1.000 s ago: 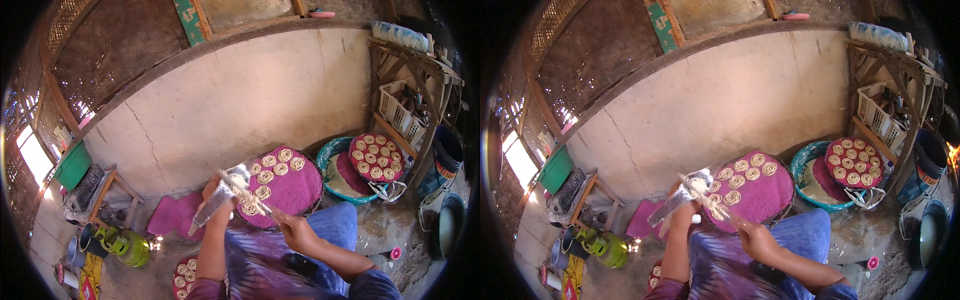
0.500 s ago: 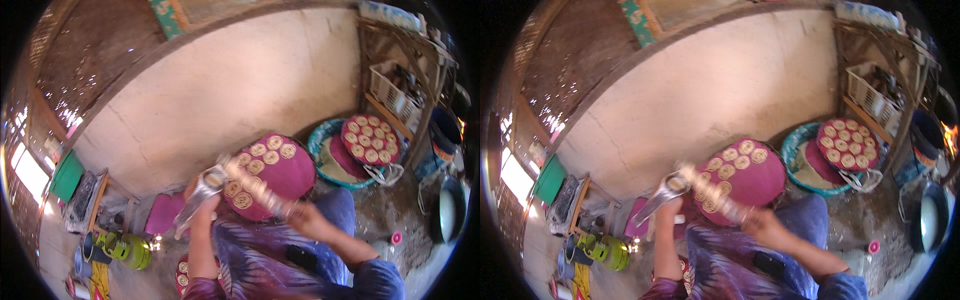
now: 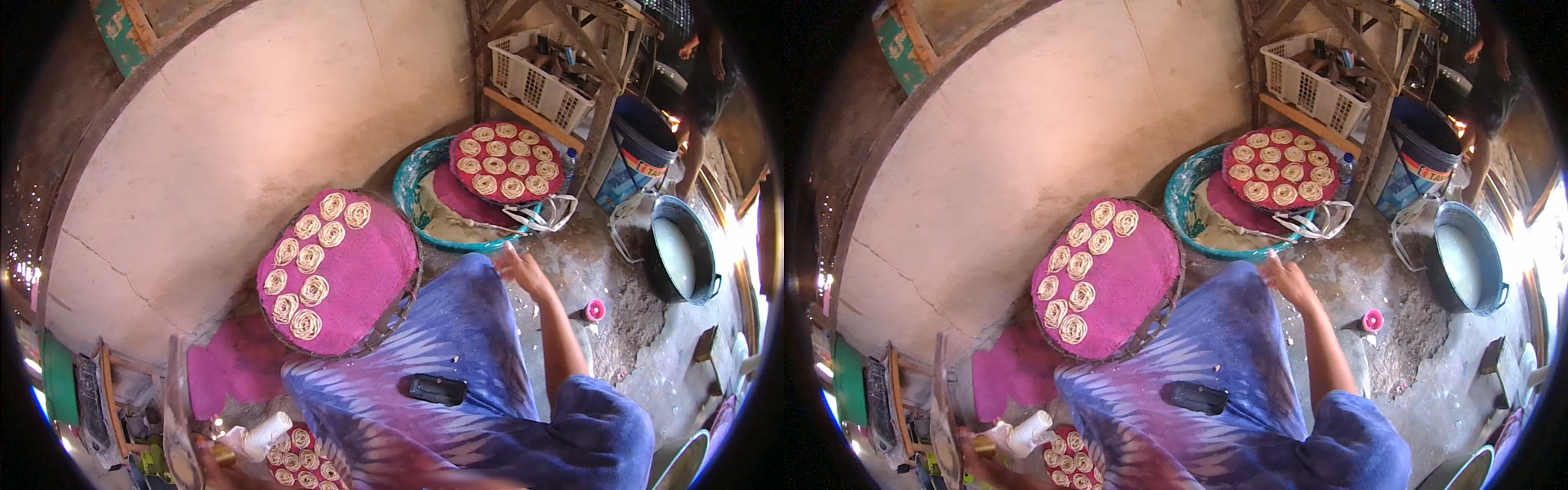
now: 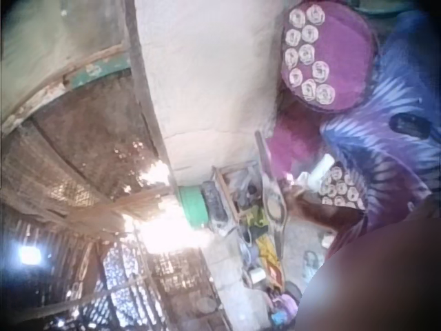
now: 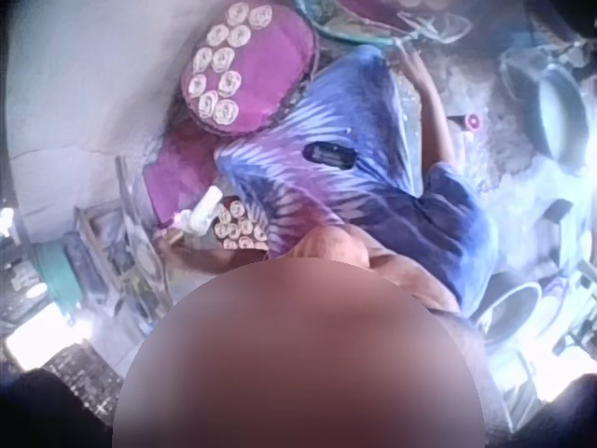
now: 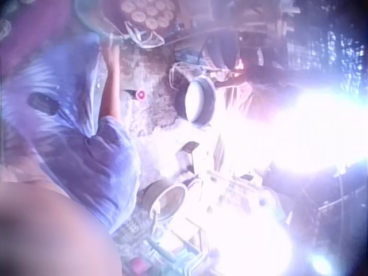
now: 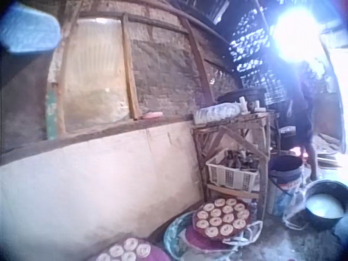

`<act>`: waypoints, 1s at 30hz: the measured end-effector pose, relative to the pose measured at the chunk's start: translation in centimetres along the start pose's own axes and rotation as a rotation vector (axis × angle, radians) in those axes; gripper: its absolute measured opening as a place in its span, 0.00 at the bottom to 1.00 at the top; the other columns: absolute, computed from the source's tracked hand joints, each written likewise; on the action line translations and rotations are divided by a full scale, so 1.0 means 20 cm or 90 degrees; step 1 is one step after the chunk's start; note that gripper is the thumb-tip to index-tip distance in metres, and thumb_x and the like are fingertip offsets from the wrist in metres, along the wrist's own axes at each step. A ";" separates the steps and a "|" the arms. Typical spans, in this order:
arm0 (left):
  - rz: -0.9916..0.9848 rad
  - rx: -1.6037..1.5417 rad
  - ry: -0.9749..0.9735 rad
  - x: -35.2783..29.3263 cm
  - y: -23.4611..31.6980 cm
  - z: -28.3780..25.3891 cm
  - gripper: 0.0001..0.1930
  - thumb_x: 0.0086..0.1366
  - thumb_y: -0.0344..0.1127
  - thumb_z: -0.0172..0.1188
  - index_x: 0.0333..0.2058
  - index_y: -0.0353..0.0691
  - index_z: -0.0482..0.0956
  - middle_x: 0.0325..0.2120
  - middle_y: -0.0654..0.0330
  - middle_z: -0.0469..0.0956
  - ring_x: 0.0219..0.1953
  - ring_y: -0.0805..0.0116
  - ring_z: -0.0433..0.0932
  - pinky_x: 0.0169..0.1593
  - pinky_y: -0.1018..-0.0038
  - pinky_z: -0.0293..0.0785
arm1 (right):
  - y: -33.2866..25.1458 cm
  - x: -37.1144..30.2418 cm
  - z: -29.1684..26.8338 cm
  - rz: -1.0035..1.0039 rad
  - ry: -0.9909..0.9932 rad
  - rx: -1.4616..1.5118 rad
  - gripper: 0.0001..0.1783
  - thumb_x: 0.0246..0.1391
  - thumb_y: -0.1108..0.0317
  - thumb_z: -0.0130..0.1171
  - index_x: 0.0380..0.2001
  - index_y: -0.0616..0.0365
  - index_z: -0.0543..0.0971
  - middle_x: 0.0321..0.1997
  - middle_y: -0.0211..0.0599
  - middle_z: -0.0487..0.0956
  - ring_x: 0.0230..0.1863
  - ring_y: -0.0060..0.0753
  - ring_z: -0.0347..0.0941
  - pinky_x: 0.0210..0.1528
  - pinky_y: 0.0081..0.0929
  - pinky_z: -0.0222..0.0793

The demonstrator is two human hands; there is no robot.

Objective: The person sits on the floor and uses a handheld extruder to press dough into spiral shapes onto a pink cloth-covered tray. They repeatedly fill the extruder with dough from a nearby bowl and arrange the formed noodles on the tray.

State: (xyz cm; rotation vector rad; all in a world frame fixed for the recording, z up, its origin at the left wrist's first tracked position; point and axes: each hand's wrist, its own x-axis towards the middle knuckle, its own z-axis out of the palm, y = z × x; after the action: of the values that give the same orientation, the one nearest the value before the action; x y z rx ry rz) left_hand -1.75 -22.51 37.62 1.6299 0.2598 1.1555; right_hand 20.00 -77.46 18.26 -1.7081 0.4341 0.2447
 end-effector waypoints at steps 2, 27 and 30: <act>-0.023 -0.037 -0.020 -0.01 -0.01 -0.04 0.20 0.59 0.33 0.65 0.47 0.32 0.71 0.41 0.53 0.74 0.44 0.63 0.73 0.52 0.68 0.68 | 0.11 0.04 0.00 0.065 0.039 0.044 0.55 0.56 0.21 0.31 0.66 0.61 0.63 0.67 0.50 0.66 0.61 0.49 0.67 0.61 0.41 0.62; -0.049 -0.263 -0.142 -0.01 -0.07 0.03 0.11 0.60 0.35 0.53 0.39 0.37 0.67 0.26 0.64 0.61 0.27 0.76 0.63 0.32 0.79 0.61 | 0.27 0.17 0.12 -0.004 0.015 0.832 0.56 0.57 0.23 0.30 0.64 0.68 0.62 0.70 0.49 0.60 0.70 0.50 0.53 0.72 0.44 0.46; -0.101 -0.424 -0.111 -0.01 -0.06 0.15 0.10 0.58 0.31 0.53 0.37 0.36 0.65 0.25 0.64 0.60 0.26 0.76 0.62 0.32 0.79 0.60 | 0.10 0.00 0.19 -0.148 0.242 0.587 0.47 0.60 0.28 0.36 0.57 0.64 0.70 0.60 0.43 0.69 0.63 0.43 0.62 0.66 0.42 0.54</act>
State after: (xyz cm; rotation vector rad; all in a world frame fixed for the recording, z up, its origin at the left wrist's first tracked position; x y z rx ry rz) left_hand 1.01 -23.97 36.63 1.0847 -0.1054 0.8474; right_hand 19.46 -74.01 15.67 -0.8680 0.5119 -0.4122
